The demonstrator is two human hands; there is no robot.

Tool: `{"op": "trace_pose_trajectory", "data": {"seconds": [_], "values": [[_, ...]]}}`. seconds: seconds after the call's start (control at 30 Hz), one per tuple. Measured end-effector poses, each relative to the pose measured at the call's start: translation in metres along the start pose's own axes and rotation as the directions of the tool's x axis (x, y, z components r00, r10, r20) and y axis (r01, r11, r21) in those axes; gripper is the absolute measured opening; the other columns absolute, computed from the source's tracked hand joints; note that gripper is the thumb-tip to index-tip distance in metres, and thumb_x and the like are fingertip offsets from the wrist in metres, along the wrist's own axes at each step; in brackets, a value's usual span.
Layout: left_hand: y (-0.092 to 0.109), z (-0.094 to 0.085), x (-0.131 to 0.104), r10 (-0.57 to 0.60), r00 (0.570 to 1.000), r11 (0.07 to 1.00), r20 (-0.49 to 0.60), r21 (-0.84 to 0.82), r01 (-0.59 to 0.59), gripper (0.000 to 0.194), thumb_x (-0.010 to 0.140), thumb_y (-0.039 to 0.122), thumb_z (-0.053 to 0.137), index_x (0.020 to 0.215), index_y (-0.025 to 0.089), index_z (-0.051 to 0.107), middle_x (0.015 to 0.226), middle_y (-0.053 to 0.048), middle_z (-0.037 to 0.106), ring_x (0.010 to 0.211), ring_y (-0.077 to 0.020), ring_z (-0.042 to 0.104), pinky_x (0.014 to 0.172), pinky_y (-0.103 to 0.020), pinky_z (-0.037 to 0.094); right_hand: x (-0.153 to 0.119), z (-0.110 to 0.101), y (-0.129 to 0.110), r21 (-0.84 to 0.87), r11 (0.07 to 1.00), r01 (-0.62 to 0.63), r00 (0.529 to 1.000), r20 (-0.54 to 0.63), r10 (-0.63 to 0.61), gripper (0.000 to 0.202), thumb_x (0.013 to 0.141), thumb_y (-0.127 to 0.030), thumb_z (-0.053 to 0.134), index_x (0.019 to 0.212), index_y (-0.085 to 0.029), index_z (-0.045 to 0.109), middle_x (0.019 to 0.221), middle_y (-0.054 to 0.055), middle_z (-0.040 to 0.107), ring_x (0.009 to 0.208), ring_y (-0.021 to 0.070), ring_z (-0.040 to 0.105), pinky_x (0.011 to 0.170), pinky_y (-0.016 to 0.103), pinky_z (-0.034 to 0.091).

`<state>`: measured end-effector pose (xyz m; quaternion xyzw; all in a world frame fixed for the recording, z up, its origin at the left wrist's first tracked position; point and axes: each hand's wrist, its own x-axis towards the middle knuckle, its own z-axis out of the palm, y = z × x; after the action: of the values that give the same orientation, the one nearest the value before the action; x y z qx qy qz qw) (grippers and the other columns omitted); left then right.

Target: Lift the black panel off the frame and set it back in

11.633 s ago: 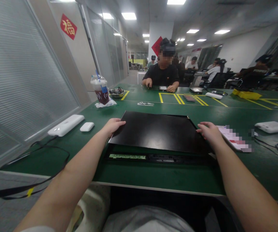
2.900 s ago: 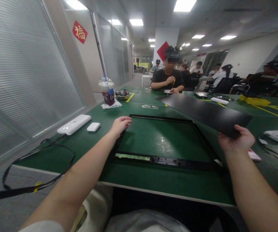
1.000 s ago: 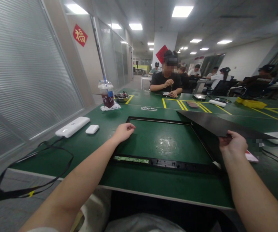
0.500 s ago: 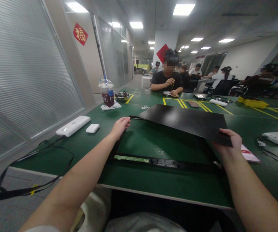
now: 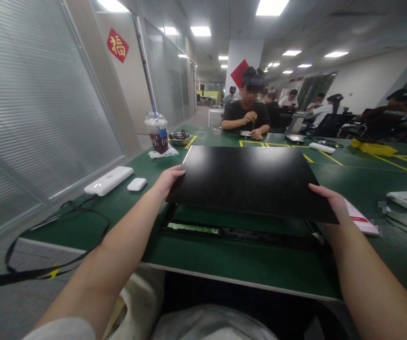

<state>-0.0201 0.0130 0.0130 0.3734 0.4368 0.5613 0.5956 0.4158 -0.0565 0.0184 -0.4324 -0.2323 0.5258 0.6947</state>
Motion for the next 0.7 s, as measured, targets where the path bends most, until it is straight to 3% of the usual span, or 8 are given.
{"op": "trace_pose_trajectory", "data": {"seconds": [0.1,0.27,0.4,0.57,0.7], "values": [[0.001,-0.002,0.001,0.041,0.999,0.999,-0.031,0.0,-0.041,0.055,0.061,0.006,0.065,0.115,0.013,0.071,0.087,-0.007,0.078,0.084,-0.027,0.074,0.077,-0.04,0.058,-0.002,0.001,0.003,-0.16,0.977,-0.14,0.986,0.063,0.152,0.03,0.068,-0.009,0.067,0.096,-0.02,0.069,0.078,0.003,0.074,0.071,0.0222,0.072,0.065,0.037,0.062],[0.0,-0.002,-0.001,0.098,0.995,0.995,0.009,-0.032,-0.097,0.056,0.063,0.006,0.068,0.118,0.016,0.068,0.092,-0.006,0.078,0.083,-0.0228,0.073,0.08,-0.038,0.057,0.003,-0.001,0.011,-0.273,0.96,-0.054,0.974,0.197,0.111,0.049,0.063,-0.008,0.074,0.11,-0.021,0.067,0.086,0.003,0.075,0.066,0.0193,0.072,0.059,0.032,0.06],[-0.006,0.001,0.0,0.124,0.992,0.992,0.017,0.0,-0.124,0.05,0.062,0.005,0.069,0.11,0.017,0.065,0.082,-0.003,0.075,0.071,-0.0183,0.071,0.074,-0.035,0.057,0.01,-0.006,0.017,-0.37,0.929,-0.02,0.99,0.123,0.071,0.051,0.06,-0.005,0.072,0.107,-0.022,0.066,0.083,0.001,0.075,0.064,0.0191,0.071,0.059,0.032,0.059],[-0.016,0.004,0.001,0.136,0.99,0.975,-0.02,0.179,-0.13,0.044,0.06,0.011,0.08,0.096,0.019,0.056,0.08,0.0,0.072,0.069,-0.018,0.069,0.073,-0.035,0.057,0.011,-0.007,0.019,-0.496,0.866,-0.059,0.997,0.016,0.077,0.042,0.065,-0.013,0.075,0.104,-0.026,0.068,0.084,0.002,0.076,0.073,0.0217,0.072,0.067,0.033,0.06],[-0.021,0.004,0.002,0.169,0.985,0.945,-0.033,0.289,-0.152,0.049,0.058,0.016,0.085,0.097,0.018,0.055,0.089,-0.002,0.071,0.077,-0.019,0.069,0.078,-0.035,0.056,0.007,-0.004,0.019,-0.518,0.85,-0.091,0.995,-0.017,0.096,0.059,0.065,-0.012,0.078,0.119,-0.032,0.062,0.082,0.001,0.076,0.069,0.0223,0.072,0.064,0.036,0.06]]}}
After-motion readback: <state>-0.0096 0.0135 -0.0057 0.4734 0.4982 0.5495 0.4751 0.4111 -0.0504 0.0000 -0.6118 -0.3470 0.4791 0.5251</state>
